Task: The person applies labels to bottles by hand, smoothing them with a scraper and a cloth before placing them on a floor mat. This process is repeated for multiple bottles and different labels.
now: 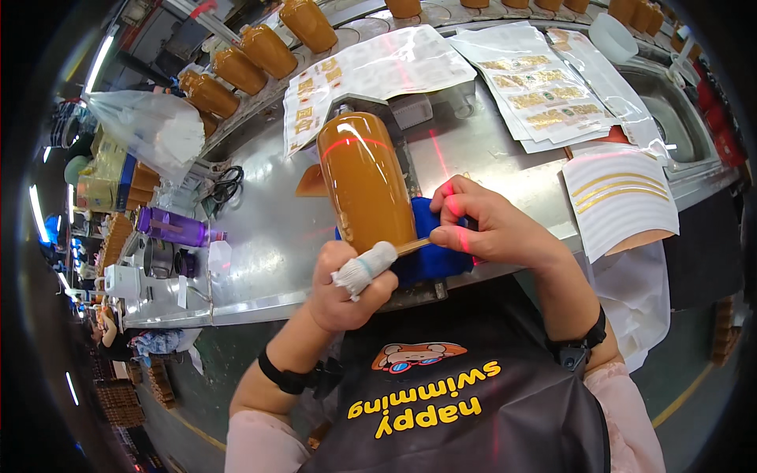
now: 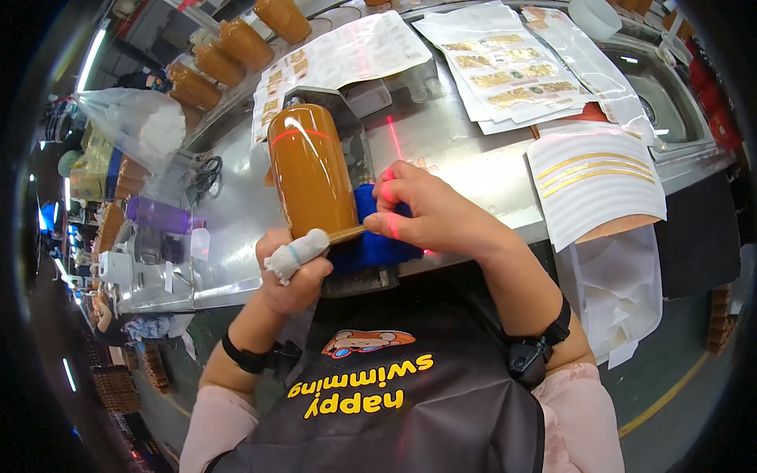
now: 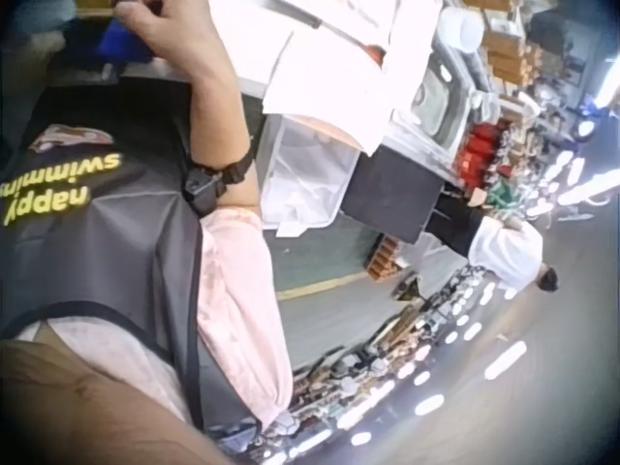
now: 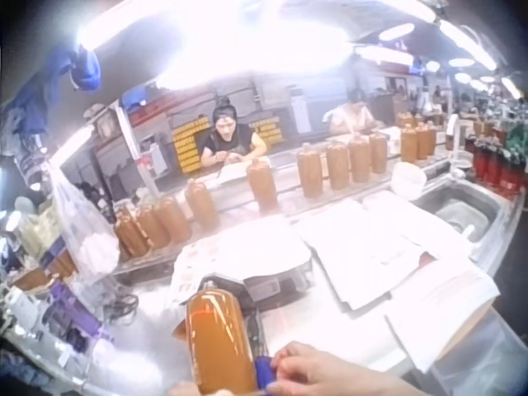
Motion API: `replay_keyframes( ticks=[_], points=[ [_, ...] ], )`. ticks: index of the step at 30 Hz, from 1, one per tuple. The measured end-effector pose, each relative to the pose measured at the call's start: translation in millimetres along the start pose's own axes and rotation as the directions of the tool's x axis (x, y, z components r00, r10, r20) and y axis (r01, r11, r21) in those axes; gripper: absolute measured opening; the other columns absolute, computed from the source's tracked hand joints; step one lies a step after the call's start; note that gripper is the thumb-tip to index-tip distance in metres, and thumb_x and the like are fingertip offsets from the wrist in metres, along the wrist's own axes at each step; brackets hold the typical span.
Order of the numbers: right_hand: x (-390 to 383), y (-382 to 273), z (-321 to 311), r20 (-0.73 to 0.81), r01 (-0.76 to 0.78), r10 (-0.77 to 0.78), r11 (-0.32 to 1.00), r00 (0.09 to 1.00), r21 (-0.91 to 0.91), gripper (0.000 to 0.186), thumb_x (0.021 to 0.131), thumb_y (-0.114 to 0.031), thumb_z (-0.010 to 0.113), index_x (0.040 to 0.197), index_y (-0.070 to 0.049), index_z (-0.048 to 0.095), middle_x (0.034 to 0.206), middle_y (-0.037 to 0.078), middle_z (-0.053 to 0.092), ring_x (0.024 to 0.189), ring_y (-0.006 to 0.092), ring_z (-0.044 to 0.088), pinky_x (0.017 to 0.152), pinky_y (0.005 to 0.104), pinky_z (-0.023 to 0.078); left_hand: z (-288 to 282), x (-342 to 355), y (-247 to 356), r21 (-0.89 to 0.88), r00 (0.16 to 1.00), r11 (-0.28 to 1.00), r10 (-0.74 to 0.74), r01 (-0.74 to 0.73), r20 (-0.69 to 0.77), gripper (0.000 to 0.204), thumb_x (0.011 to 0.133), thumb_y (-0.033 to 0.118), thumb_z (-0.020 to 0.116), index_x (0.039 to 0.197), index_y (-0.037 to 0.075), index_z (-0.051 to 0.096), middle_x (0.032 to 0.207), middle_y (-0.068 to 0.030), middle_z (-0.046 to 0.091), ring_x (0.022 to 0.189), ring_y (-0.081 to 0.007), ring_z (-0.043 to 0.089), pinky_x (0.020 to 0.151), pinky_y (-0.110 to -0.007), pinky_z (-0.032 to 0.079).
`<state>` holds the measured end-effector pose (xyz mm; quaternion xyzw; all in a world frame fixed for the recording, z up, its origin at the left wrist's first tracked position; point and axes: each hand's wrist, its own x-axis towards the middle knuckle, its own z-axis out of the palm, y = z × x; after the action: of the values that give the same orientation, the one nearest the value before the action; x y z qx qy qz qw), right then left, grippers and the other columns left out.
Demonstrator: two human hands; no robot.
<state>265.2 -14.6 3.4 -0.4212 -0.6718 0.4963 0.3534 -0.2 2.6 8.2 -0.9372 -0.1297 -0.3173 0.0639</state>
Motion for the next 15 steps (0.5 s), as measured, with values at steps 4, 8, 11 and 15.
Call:
replay_keyframes(
  ticks=[4, 8, 11, 15],
  points=[
    [2, 2, 3, -0.013, 0.023, -0.023, 1.000, 1.000, -0.010, 0.024, 0.086, -0.019, 0.072, 0.079, -0.003, 0.056, 0.109, 0.007, 0.049, 0.097, 0.0148, 0.048, 0.083, 0.0266, 0.041, -2, 11, 6, 0.002, 0.999, 1.000, -0.005, 0.005, -0.039, 0.024, 0.055, 0.009, 0.074, 0.077, 0.017, 0.066, 0.110, 0.0001, 0.061, 0.090, -0.0218, 0.049, 0.070, -0.034, 0.040],
    [-1, 3, 3, -0.030, -0.002, 0.003, 1.000, 1.000, 0.018, 0.027, 0.086, -0.019, 0.073, 0.075, -0.005, 0.052, 0.109, 0.007, 0.048, 0.096, 0.0147, 0.047, 0.083, 0.0268, 0.041, -9, 29, 0, 0.042, 0.993, 0.995, 0.091, -0.094, 0.069, 0.025, 0.056, 0.010, 0.075, 0.079, 0.017, 0.068, 0.104, 0.0022, 0.060, 0.091, -0.0207, 0.049, 0.072, -0.034, 0.041],
    [0, 7, 7, -0.049, 0.026, -0.025, 1.000, 0.998, 0.010, 0.026, 0.084, -0.022, 0.073, 0.079, -0.003, 0.056, 0.105, 0.010, 0.050, 0.096, 0.0207, 0.050, 0.082, 0.0306, 0.043, -10, 37, -2, 0.035, 0.985, 0.990, 0.129, -0.133, 0.111, 0.027, 0.056, 0.013, 0.075, 0.081, 0.018, 0.068, 0.100, 0.0027, 0.059, 0.093, -0.0190, 0.048, 0.074, -0.034, 0.041],
    [0, 6, 6, -0.073, 0.055, -0.057, 0.998, 0.996, -0.018, 0.026, 0.083, -0.023, 0.073, 0.083, 0.000, 0.060, 0.103, 0.014, 0.053, 0.097, 0.0273, 0.053, 0.083, 0.0349, 0.044, -10, 51, -1, 0.000, 0.947, 0.980, 0.192, -0.199, 0.258, 0.030, 0.055, 0.015, 0.074, 0.084, 0.018, 0.068, 0.099, 0.0026, 0.059, 0.093, -0.0184, 0.049, 0.075, -0.034, 0.041]
  ],
)
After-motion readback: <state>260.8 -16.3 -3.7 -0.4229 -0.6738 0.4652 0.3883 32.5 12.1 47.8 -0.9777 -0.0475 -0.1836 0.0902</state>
